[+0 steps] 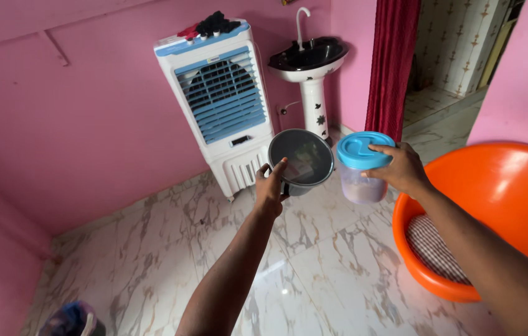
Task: The person wipes a table with a cloth, then picks up several plastic containers and a metal bowl from the table. They carry the items to a kitchen shelf and place them among other containers and cookware.
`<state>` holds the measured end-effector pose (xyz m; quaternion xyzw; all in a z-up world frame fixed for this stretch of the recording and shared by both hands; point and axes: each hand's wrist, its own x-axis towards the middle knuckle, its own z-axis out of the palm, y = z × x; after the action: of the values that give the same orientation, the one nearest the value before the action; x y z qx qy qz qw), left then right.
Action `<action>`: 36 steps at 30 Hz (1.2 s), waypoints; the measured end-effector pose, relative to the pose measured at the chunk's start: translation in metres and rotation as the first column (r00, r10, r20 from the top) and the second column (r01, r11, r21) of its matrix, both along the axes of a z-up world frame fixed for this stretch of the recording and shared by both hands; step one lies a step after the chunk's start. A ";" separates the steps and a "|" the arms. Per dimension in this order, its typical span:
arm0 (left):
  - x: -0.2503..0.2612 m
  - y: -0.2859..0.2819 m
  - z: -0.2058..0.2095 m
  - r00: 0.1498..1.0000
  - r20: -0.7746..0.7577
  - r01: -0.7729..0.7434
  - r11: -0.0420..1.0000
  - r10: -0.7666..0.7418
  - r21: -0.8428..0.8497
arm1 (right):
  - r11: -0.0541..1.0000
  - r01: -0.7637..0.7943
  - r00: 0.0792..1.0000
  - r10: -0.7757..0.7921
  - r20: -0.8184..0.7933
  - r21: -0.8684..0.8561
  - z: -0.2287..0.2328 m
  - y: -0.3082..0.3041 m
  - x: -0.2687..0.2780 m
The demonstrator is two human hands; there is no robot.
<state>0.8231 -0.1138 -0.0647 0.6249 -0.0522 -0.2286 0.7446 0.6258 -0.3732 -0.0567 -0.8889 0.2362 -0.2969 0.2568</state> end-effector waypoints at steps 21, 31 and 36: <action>0.276 -0.402 -0.016 0.994 -0.022 0.105 0.990 -0.108 -0.092 | 0.985 0.139 0.986 -0.147 -0.072 -0.103 -0.012 -0.394 0.284; 0.430 -0.582 -0.022 0.982 -0.028 0.185 0.980 -0.188 -0.069 | 0.970 0.165 0.985 -0.153 0.080 -0.177 -0.034 -0.582 0.388; 0.489 -0.712 -0.005 0.948 0.001 0.318 0.946 -0.319 -0.065 | 0.927 0.303 0.952 -0.304 0.030 -0.219 -0.035 -0.681 0.414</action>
<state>1.3116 -0.8256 -0.0697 0.5830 -0.1562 -0.3471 0.7178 1.0399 -1.0545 -0.0918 -0.8654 0.3368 -0.3554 0.1067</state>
